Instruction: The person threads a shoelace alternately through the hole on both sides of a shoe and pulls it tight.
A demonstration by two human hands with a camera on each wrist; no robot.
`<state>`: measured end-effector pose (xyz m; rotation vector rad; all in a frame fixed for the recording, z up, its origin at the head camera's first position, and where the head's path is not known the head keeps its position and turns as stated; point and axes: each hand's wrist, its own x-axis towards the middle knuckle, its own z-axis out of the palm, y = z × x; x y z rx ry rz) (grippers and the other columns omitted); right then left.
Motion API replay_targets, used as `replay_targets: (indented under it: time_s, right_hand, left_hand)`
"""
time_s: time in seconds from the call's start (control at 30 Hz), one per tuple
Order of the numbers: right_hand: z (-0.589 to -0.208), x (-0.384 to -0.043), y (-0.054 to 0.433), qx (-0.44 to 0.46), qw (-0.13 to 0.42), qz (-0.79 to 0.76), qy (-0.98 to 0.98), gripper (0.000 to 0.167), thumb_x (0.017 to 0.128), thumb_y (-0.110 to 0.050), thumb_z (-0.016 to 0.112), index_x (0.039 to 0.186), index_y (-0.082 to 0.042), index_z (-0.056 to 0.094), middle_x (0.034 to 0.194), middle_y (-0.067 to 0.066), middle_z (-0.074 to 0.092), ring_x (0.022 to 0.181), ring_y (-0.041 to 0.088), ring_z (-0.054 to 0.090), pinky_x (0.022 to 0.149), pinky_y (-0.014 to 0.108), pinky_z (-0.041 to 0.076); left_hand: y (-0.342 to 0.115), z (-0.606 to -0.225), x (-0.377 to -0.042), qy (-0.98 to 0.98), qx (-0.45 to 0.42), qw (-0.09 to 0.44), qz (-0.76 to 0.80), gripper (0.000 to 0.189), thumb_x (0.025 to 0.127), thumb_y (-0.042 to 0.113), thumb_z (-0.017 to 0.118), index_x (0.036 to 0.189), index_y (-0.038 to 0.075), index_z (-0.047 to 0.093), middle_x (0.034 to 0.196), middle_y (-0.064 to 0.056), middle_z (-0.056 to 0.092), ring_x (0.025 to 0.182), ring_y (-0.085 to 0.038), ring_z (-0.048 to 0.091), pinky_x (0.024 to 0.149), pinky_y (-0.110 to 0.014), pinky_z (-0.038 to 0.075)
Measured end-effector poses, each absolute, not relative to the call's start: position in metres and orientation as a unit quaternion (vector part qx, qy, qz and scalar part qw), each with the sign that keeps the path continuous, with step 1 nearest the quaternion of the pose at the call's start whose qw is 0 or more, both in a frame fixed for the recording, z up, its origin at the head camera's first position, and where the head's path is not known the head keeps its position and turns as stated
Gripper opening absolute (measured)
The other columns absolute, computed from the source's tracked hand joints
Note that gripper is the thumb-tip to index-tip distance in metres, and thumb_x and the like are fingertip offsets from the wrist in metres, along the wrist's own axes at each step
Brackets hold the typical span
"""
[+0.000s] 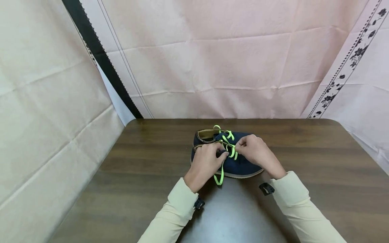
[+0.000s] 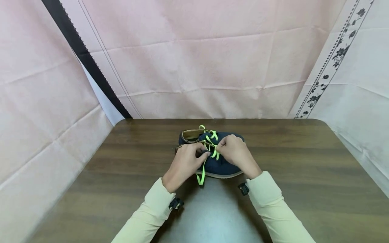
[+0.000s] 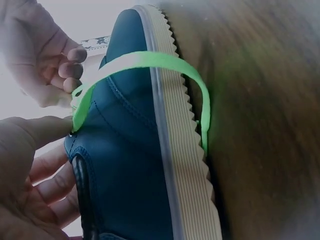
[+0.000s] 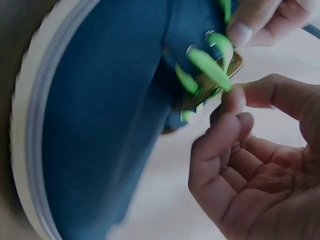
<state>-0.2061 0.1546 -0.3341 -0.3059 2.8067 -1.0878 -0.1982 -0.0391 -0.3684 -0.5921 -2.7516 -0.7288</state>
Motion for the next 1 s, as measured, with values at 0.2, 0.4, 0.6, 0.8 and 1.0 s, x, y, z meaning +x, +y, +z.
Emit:
replay_targets:
  time_s: [0.2,0.4,0.6,0.8,1.0]
  right_hand:
    - [-0.341,-0.212,0.164,-0.072,0.155,-0.521,0.837,0.029,0.107,-0.017,0.049,0.08,-0.008,0.056,0.072,-0.002,0.042,0.067,0.016,0.04,0.066,0.03,0.042]
    - [-0.352,-0.212,0.171,-0.053,0.201,-0.608,0.766,0.043,0.111,-0.026,0.05,0.07,-0.015,0.043,0.063,-0.005,0.029,0.061,0.014,0.029,0.064,0.029,0.034]
    - [-0.356,-0.214,0.169,-0.026,0.204,-0.643,0.738,0.044,0.111,-0.039,0.055,0.073,-0.017,0.051,0.066,-0.007,0.034,0.064,0.013,0.037,0.071,0.03,0.041]
    - [-0.359,-0.217,0.174,-0.028,0.227,-0.732,0.642,0.043,0.112,-0.031,0.054,0.071,-0.018,0.047,0.076,-0.007,0.048,0.076,0.011,0.049,0.076,0.029,0.044]
    - [-0.365,-0.22,0.183,-0.052,0.255,-0.772,0.58,0.042,0.114,-0.036,0.05,0.077,-0.017,0.055,0.075,-0.006,0.053,0.078,0.013,0.053,0.081,0.03,0.047]
  left_hand:
    - [-0.041,-0.367,-0.199,-0.937,-0.199,0.094,-0.271,0.014,0.1,0.03,0.076,0.103,0.017,0.077,0.064,0.008,0.056,0.046,-0.006,0.046,0.045,-0.022,0.036]
    - [-0.04,-0.368,-0.199,-0.935,-0.198,0.087,-0.281,0.013,0.099,0.029,0.076,0.098,0.016,0.075,0.061,0.009,0.054,0.044,-0.005,0.043,0.045,-0.021,0.036]
    - [-0.045,-0.366,-0.199,-0.931,-0.2,0.095,-0.291,0.011,0.097,0.027,0.078,0.095,0.017,0.074,0.056,0.009,0.047,0.043,-0.005,0.04,0.046,-0.021,0.033]
    - [-0.048,-0.364,-0.198,-0.924,-0.208,0.083,-0.31,0.009,0.098,0.025,0.075,0.091,0.02,0.073,0.06,0.01,0.049,0.048,-0.006,0.043,0.051,-0.023,0.035]
    - [-0.055,-0.358,-0.201,-0.916,-0.222,0.032,-0.332,0.01,0.099,0.017,0.07,0.091,0.019,0.075,0.074,0.01,0.065,0.06,-0.005,0.056,0.06,-0.023,0.047]
